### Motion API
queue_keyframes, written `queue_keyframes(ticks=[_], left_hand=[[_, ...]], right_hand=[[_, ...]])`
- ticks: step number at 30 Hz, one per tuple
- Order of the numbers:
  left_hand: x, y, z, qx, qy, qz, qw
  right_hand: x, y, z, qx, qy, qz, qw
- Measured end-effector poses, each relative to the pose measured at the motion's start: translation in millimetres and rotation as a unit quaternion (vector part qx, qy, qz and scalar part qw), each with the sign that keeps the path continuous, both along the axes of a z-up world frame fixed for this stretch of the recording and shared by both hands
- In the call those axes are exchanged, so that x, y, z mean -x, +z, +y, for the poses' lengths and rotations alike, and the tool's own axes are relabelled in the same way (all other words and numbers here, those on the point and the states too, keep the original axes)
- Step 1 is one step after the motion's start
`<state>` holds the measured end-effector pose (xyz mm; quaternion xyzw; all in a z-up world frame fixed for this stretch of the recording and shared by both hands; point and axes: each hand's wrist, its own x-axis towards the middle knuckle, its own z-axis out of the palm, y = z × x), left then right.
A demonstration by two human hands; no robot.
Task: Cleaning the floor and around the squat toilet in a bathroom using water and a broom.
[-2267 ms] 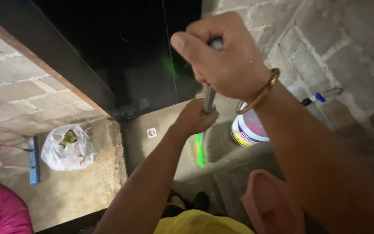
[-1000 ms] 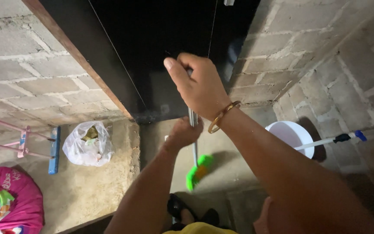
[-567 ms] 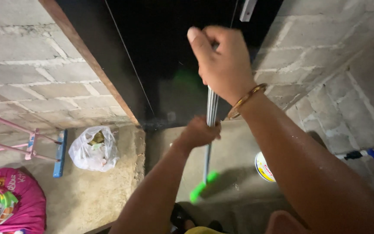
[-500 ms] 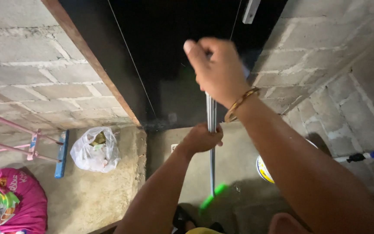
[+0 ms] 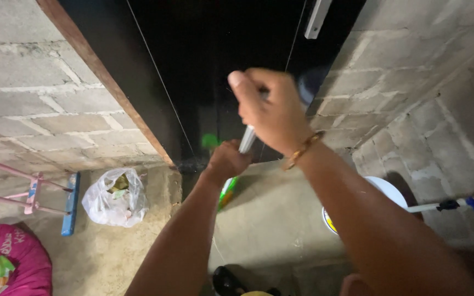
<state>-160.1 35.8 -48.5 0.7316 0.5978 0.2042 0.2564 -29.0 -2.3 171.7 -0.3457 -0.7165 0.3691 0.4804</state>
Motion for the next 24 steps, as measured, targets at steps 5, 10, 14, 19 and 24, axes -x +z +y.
queue_keyframes(ticks=[5, 10, 14, 19, 24], left_hand=[[-36, 52, -8, -0.044, -0.031, -0.044, 0.998], [-96, 75, 3, 0.018, -0.045, -0.076, 0.996], [-152, 90, 14, 0.055, -0.064, -0.11, 0.99], [-235, 74, 41, 0.061, -0.103, -0.186, 0.975], [-300, 8, 75, 0.109, -0.146, -0.237, 0.954]], right_hand=[[-34, 36, 3, -0.043, -0.042, 0.031, 0.998], [-88, 47, 21, -0.028, 0.009, 0.093, 0.995], [-131, 60, 32, -0.011, 0.063, 0.108, 0.992], [-197, 49, 67, -0.003, 0.104, 0.04, 0.994], [-244, 12, 97, 0.004, 0.135, -0.093, 0.986]])
